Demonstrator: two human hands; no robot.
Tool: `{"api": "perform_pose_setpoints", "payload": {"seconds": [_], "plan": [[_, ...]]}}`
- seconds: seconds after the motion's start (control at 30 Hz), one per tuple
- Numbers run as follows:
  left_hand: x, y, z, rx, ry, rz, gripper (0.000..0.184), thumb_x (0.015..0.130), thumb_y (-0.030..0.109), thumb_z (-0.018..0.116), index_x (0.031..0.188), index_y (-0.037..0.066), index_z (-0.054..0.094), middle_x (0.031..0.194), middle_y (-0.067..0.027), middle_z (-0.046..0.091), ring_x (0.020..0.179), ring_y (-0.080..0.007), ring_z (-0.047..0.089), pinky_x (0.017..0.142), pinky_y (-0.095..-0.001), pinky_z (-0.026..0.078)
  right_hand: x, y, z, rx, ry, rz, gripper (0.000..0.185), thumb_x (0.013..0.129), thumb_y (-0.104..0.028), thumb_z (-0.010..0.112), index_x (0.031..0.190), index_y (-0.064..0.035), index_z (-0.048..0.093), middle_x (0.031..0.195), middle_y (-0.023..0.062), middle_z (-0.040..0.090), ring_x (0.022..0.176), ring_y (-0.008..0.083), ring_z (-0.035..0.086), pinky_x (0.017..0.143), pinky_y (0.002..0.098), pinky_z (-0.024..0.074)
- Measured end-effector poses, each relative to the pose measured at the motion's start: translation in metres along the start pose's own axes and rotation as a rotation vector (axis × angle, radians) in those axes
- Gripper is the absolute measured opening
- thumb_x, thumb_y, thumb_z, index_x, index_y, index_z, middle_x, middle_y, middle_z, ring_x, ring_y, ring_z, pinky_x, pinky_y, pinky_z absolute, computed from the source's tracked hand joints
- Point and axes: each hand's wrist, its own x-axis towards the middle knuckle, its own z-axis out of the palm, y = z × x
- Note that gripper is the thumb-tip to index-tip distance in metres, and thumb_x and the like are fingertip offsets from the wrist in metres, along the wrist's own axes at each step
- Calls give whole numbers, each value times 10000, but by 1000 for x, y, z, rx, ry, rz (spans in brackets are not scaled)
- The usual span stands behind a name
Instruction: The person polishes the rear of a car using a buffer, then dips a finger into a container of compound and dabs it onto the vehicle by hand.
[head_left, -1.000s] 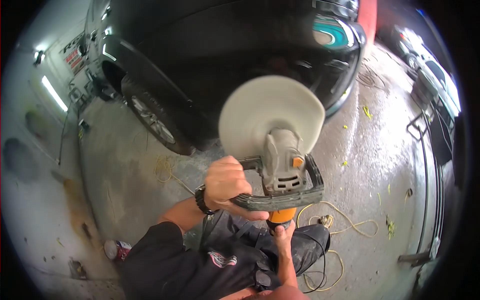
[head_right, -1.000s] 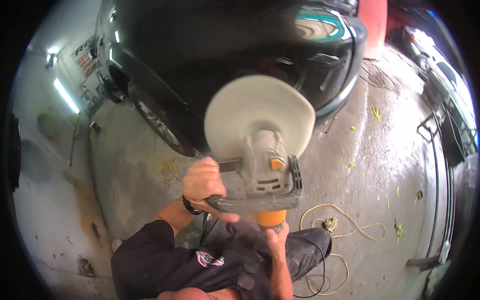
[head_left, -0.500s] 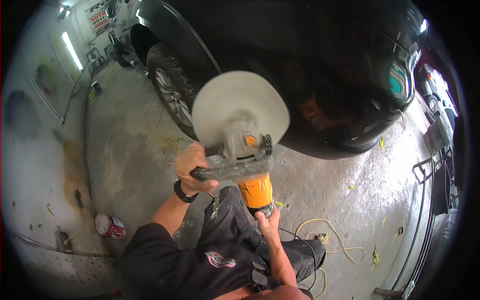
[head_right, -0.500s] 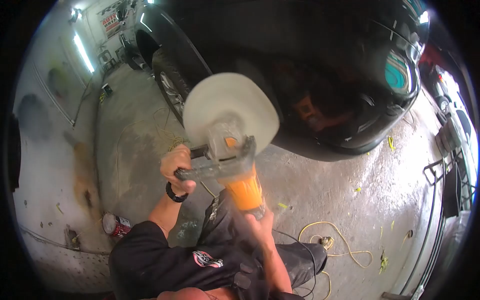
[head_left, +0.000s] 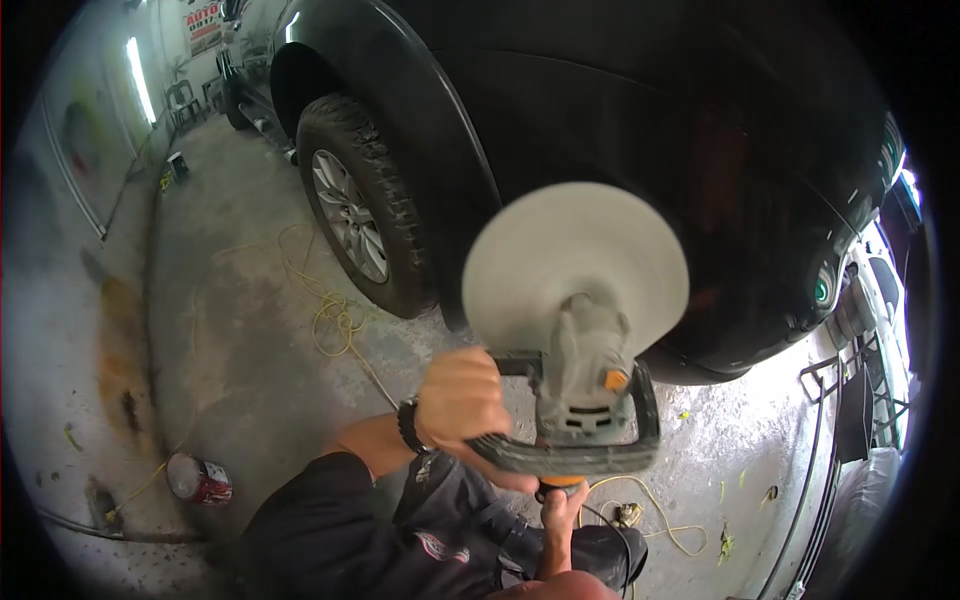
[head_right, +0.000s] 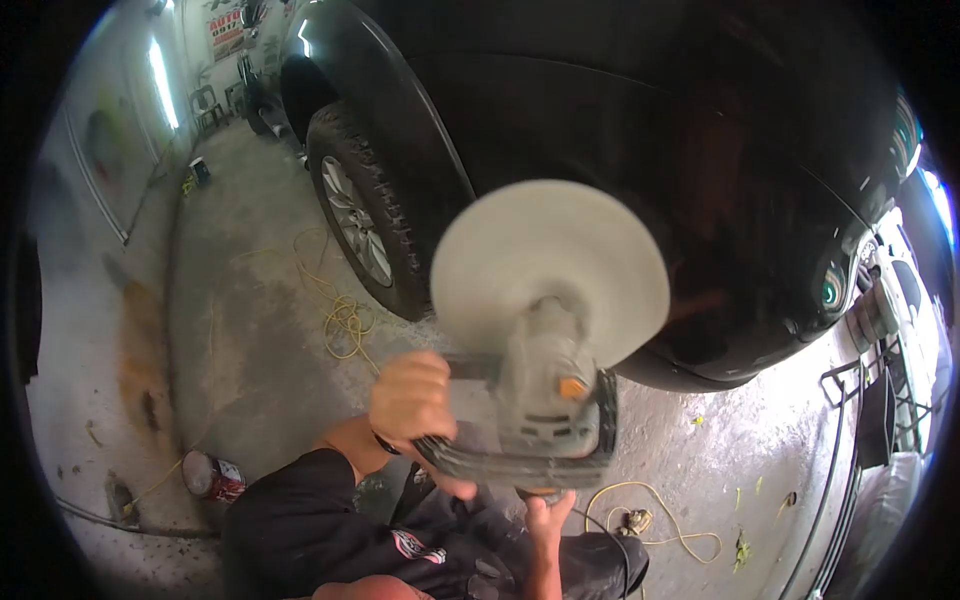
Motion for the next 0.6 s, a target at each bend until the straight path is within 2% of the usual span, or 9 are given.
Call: {"api": "perform_pose_setpoints", "payload": {"seconds": [0.1, 0.17, 0.2, 0.23, 0.27, 0.3, 0.4, 0.5, 0.6], "plan": [[-2, 10, 11, -62, -4, -21, 540, 623, 523, 925, 747, 116, 592, 589, 29, 454, 480, -187, 453, 552, -323, 397, 6, -66, 7, 49, 15, 161, 996, 735, -760, 713, 1257, 68, 532, 1125, 124, 619, 955, 178, 599, 795, 331, 507], [-2, 18, 9, -24, -34, -60, 547, 614, 532, 922, 760, 115, 600, 589, 29, 463, 485, -187, 465, 552, -331, 394, 7, -58, -8, -24, 11, 90, 922, 748, -695, 745, 1227, 72, 565, 1092, 127, 635, 936, 182, 608, 791, 339, 514], [-2, 23, 9, -40, -67, -73, 551, 610, 537, 920, 767, 114, 604, 589, 29, 468, 487, -187, 470, 552, -335, 392, 2, -51, -16, -55, 51, 81, 797, 754, -576, 774, 1186, 71, 596, 1057, 125, 660, 922, 181, 623, 798, 341, 520], [-7, 29, 12, 39, -122, -74, 577, 639, 608, 863, 760, 116, 586, 573, 33, 466, 492, -170, 474, 551, -336, 376, -4, -36, -27, -85, 91, 72, 675, 760, -456, 803, 1145, 70, 627, 1022, 123, 685, 907, 180, 637, 805, 343, 525], [-15, 33, 21, 45, -64, -71, 575, 622, 611, 869, 747, 136, 569, 586, 46, 465, 492, -164, 462, 541, -327, 376, 17, -100, -14, -36, -27, 170, 554, 736, -305, 786, 1128, 60, 647, 998, 104, 717, 914, 171, 654, 847, 336, 519], [-22, 36, 34, 58, 0, -71, 574, 606, 614, 876, 734, 157, 553, 598, 58, 464, 491, -158, 450, 532, -318, 376, 14, -92, -21, -28, -15, 154, 522, 736, -259, 770, 1138, 53, 659, 1038, 96, 730, 961, 155, 658, 879, 331, 512], [-29, 58, 73, 119, 47, -99, 650, 790, 715, 687, 698, 102, 491, 526, 32, 421, 472, -142, 408, 541, -331, 331, 9, -57, -50, 89, -76, 144, 622, 737, -275, 780, 1256, 33, 629, 1120, 100, 729, 1023, 157, 663, 928, 332, 503], [-43, 71, 97, 162, 130, -8, 659, 825, 698, 668, 688, 82, 478, 521, 25, 415, 462, -137, 380, 530, -328, 295, 7, -43, -71, 55, -114, 120, 602, 752, -287, 774, 1242, 32, 629, 1087, 124, 734, 1001, 167, 675, 912, 326, 507], [-45, 89, 122, 174, 122, 13, 679, 828, 711, 652, 679, 73, 471, 527, 19, 414, 462, -131, 372, 528, -323, 268, 7, -27, -100, 66, -157, 69, 591, 751, -307, 783, 1213, 31, 637, 1055, 140, 736, 978, 177, 684, 893, 334, 511]]}}
